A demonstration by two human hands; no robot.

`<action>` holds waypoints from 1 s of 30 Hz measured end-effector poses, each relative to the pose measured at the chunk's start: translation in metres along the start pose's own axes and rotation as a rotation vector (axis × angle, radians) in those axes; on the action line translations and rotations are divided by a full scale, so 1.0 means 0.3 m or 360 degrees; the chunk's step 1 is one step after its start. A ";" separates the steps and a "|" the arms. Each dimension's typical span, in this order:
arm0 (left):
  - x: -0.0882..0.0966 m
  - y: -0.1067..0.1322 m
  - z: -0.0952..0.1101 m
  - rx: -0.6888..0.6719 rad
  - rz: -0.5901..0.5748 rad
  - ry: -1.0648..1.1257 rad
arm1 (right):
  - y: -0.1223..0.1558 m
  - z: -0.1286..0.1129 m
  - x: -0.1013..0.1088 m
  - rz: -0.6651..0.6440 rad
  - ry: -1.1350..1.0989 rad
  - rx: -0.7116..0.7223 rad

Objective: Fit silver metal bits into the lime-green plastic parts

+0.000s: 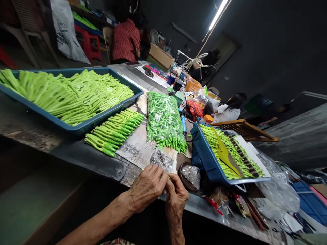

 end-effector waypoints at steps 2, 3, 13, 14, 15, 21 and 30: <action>-0.006 0.008 -0.007 0.0024 -0.0011 0.0013 | 0.000 -0.014 -0.006 -0.0016 0.0041 0.0021; -0.010 0.013 -0.012 0.0041 -0.0019 0.0029 | -0.001 -0.024 -0.013 -0.0037 0.0077 0.0037; -0.038 0.073 -0.085 0.0286 -0.0111 0.0302 | -0.006 -0.085 -0.109 -0.0226 0.0323 0.0135; -0.039 0.076 -0.091 0.0303 -0.0114 0.0308 | -0.006 -0.083 -0.116 -0.0243 0.0317 0.0110; -0.041 0.078 -0.097 0.0314 -0.0113 0.0311 | -0.006 -0.082 -0.122 -0.0260 0.0309 0.0088; -0.060 0.082 -0.115 0.0338 -0.0028 0.0298 | -0.008 -0.052 -0.138 -0.0356 0.0192 -0.0083; -0.024 0.109 -0.149 0.0388 0.0168 0.0359 | -0.077 -0.011 -0.182 -0.0810 0.0294 -0.0192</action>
Point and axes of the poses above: each hand's wrist, its own y-axis away from the middle knuckle, its own x-axis out of the back of the hand, z = x × y, the point moved 10 cm from there along -y, towards the middle knuckle
